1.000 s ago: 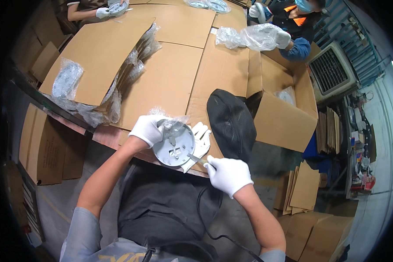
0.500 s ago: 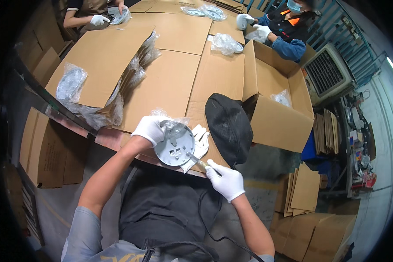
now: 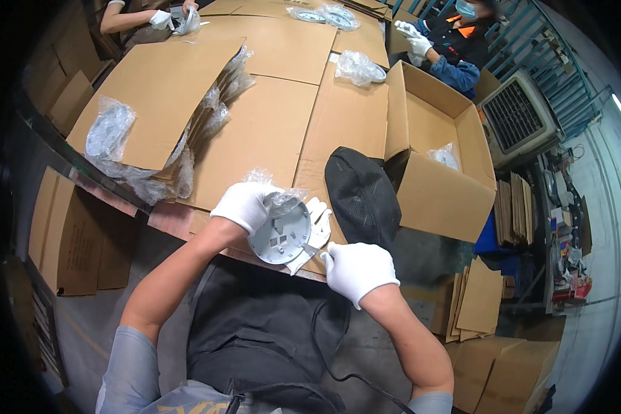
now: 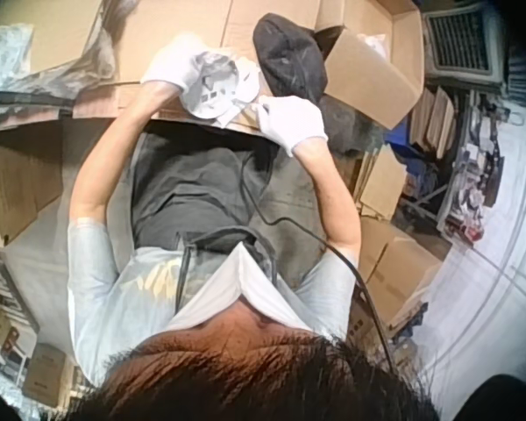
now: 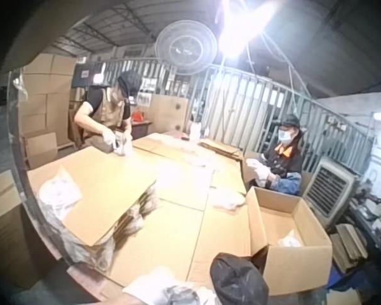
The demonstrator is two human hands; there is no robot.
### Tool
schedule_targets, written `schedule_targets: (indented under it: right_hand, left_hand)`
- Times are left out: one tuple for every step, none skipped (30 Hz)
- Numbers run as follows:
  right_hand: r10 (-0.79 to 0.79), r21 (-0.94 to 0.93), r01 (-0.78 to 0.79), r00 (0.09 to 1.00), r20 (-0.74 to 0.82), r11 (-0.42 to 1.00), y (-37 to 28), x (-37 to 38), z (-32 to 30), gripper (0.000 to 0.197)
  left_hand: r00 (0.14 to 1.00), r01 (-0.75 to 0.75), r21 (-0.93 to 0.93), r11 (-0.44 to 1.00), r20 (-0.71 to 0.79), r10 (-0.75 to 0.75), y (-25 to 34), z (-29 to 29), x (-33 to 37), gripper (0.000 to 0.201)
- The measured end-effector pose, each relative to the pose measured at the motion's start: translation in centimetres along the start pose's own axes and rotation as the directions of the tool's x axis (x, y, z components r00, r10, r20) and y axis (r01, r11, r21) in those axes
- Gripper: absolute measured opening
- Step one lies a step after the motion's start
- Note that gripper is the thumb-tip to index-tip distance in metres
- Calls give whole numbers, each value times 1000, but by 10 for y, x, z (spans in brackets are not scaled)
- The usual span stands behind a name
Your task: The person assembles circular metal housings by securing them with screws using an electric screwdriver.
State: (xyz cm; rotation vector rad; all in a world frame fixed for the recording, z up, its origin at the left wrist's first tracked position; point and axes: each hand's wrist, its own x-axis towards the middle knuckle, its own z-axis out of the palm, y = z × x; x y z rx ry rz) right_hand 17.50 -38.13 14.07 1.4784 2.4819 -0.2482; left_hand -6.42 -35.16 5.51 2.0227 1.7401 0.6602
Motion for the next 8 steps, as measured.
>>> schedule_targets:
  right_hand:
    - [-2,10,2,1000,-8,1000,1,0,1,26]
    - [-6,19,7,1000,-18,1000,2,1,1,26]
    - [-8,19,8,1000,-15,1000,5,1,2,26]
    - [-3,89,4,1000,-18,996,11,0,2,27]
    - [1,159,2,1000,-19,987,15,0,4,28]
    - [-1,158,3,1000,-14,987,17,0,5,28]
    - [0,188,7,999,-38,982,18,0,7,28]
    - [6,217,7,998,-61,976,18,-1,8,29]
  left_hand:
    - [1000,5,-34,999,11,-4,0,-1,0,23]
    - [1000,11,-67,998,20,-10,-1,-2,0,23]
    - [1000,14,-69,998,21,-13,-2,-1,0,23]
    - [1000,18,-67,998,18,-17,-4,0,0,23]
    - [1000,23,-64,998,16,-22,-5,2,0,23]
    - [999,28,-66,997,18,-27,-6,2,1,23]
    - [998,43,-31,999,44,-42,-5,0,2,23]
    - [996,55,1,998,73,-55,-4,-3,2,23]
